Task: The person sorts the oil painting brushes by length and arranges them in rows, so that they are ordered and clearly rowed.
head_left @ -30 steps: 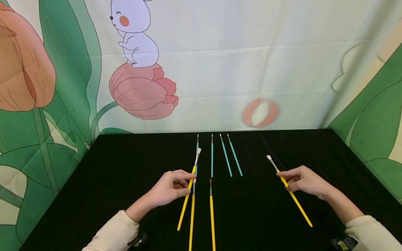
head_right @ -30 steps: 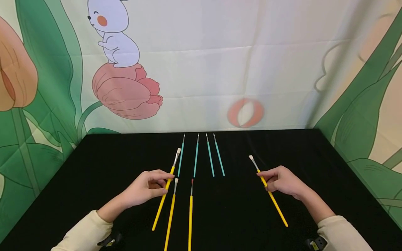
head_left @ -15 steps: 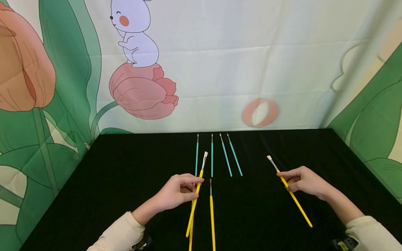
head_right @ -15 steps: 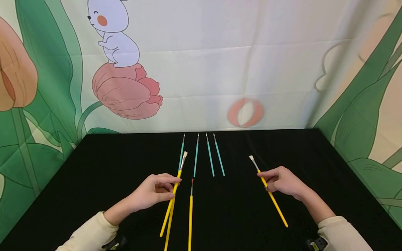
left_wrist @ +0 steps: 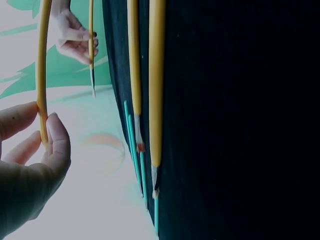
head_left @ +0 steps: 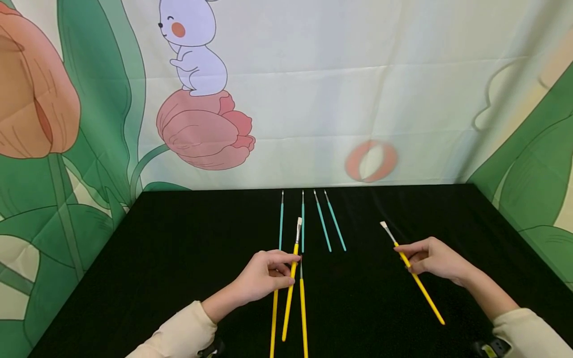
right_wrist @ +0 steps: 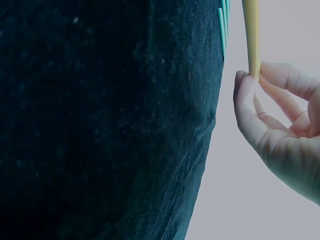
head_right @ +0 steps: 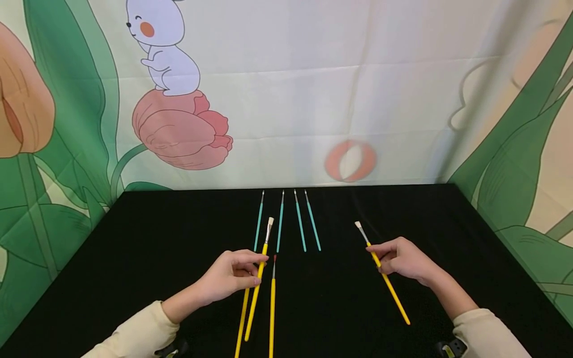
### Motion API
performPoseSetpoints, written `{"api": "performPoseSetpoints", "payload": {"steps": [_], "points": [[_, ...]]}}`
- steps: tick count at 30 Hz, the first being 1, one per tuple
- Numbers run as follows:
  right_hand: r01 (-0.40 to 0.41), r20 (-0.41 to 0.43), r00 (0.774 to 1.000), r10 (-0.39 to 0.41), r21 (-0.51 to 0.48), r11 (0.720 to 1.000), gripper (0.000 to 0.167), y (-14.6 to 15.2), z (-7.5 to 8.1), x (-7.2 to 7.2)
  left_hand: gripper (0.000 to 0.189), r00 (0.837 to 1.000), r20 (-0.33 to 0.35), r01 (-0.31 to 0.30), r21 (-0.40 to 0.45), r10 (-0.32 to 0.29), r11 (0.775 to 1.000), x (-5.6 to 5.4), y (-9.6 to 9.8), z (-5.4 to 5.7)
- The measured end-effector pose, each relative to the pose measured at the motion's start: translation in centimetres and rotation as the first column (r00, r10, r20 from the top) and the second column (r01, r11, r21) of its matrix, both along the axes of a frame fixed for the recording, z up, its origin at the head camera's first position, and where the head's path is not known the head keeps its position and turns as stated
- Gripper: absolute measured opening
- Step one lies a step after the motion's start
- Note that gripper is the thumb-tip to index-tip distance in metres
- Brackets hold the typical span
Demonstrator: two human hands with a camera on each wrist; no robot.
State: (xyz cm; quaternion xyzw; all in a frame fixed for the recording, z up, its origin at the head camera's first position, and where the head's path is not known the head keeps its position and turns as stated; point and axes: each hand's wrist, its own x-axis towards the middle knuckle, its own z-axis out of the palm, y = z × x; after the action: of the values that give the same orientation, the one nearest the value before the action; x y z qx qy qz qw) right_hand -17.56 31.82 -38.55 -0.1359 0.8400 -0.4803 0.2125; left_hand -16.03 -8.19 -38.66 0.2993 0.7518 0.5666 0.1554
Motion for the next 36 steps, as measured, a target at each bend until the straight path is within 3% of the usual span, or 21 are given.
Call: {"api": "performPoseSetpoints", "payload": {"steps": [18,26,36], "points": [[-0.01,0.003,1.0,0.01,-0.019,1.0,0.058,0.0,0.6,0.1,0.045,0.994,0.106,0.031,0.018,-0.033,0.999,0.5,2.4,-0.3],[0.0,-0.005,1.0,0.0,-0.027,1.0,0.059,-0.1,0.5,0.2,0.045,0.985,0.167,0.039,-0.015,-0.036,0.999,0.7,3.6,-0.6],[0.013,0.006,1.0,-0.013,-0.031,0.999,0.06,-0.3,0.6,0.4,0.046,0.984,0.177,0.02,-0.053,-0.01,0.998,1.0,4.8,-1.6]]}}
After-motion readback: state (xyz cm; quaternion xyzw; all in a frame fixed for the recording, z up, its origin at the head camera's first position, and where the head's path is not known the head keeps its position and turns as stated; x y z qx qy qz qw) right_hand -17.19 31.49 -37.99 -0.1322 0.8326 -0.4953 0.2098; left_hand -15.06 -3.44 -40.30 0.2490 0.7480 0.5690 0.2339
